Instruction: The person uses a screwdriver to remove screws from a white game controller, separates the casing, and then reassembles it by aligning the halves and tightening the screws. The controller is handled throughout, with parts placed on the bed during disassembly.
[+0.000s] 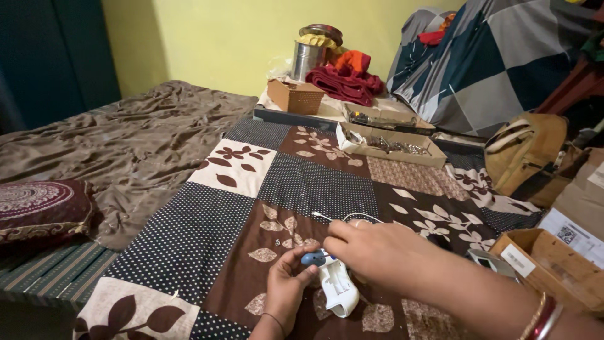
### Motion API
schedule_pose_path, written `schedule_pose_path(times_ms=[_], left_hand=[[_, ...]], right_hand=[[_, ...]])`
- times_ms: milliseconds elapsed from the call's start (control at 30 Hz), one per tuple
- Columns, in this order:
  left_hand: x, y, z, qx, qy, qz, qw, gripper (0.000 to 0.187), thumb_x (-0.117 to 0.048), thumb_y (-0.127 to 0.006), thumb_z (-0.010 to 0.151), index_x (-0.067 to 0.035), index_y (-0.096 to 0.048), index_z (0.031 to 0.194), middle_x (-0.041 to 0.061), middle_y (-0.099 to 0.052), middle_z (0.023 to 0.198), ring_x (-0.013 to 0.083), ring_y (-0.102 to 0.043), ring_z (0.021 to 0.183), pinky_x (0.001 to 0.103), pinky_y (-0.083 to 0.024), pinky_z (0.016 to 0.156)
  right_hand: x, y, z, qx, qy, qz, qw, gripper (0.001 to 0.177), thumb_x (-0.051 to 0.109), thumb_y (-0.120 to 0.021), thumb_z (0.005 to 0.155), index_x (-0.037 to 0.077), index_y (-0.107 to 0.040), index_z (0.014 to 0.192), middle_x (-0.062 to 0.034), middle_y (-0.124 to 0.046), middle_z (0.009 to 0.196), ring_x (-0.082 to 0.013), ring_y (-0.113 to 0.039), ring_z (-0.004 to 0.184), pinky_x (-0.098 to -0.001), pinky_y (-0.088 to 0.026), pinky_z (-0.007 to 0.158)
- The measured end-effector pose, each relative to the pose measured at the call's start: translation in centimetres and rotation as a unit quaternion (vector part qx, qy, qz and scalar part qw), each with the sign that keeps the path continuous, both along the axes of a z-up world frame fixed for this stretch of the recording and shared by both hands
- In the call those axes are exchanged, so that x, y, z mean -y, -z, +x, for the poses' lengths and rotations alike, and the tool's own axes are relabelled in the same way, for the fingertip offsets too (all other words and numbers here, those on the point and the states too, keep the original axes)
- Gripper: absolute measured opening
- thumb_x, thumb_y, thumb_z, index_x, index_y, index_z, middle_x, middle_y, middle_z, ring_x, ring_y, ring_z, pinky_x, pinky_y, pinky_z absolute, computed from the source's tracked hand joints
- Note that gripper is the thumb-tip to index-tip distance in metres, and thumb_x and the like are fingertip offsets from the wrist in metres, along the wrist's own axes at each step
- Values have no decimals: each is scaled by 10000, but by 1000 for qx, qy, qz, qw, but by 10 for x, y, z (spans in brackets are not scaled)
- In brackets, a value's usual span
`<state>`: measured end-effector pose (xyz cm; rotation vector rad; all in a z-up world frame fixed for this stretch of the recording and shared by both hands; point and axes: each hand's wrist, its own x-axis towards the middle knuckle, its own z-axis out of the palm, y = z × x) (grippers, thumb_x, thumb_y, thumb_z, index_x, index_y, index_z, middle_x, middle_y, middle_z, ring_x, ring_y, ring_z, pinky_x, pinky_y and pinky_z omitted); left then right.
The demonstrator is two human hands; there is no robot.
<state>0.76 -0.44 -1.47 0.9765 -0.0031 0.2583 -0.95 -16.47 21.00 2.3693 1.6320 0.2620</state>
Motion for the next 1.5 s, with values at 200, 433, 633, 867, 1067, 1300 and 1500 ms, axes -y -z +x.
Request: schedule_pose_path(times_ms=[200,433,633,867,1067,1300,1500], left_hand=[[-1,-4,-3,-22,-8,0,1000,371,127,-657,848,-29,-721,1178,69,-781,1100,146,-731,915,314,-627,783],[-2,-2,-2,4,-13,9,1000,367,127,-669,845,-12,-713,1181,71,-770,1115,140,-726,946,297,-619,819],[0,-3,-2,-9,-19,22,1000,379,121,-675,837,-6,-714,1192,65,-772,1093,134,-721,908,297,-616,796],[1,-5,-5,-13,-22,18,1000,376,109,-668,854,-1,-710,1211,76,-763,1062,131,-715,871,294,-619,775],[0,-10,-8,-16,-32,28,999,377,118,-666,844,9,-714,1201,75,-776,1067,136,-727,885,293,-619,777],[0,-15,-9,-59,-32,28,997,350,109,-667,853,0,-719,1181,99,-779,1071,157,-739,894,313,-632,790],[2,-7,-2,-6,-52,39,998,387,124,-683,827,5,-707,1195,76,-786,1112,127,-742,970,269,-619,849]], right_hand=[[-6,-4,13,-19,-20,5,1000,168,146,-645,854,92,-585,1002,-87,-661,977,-309,-688,976,-428,-579,737],[-15,-11,2,-100,205,9,974,302,389,-639,930,125,-614,1075,-134,-700,826,-376,-699,837,-506,-549,730],[-17,-12,9,50,35,11,998,213,286,-671,853,82,-678,916,-102,-650,968,-338,-686,909,-458,-585,622],[-14,-5,16,109,-111,-135,979,170,143,-623,863,21,-657,977,-92,-603,903,-291,-706,780,-411,-600,544],[-21,-2,21,45,-53,-96,993,162,115,-644,822,43,-669,965,-113,-666,932,-309,-729,819,-422,-604,628],[-27,-8,11,18,200,-139,970,264,374,-624,978,122,-645,1054,-77,-713,912,-303,-721,881,-442,-571,714],[-19,-22,20,108,-114,-82,984,176,104,-649,818,47,-633,984,-84,-618,997,-283,-666,941,-372,-605,576]])
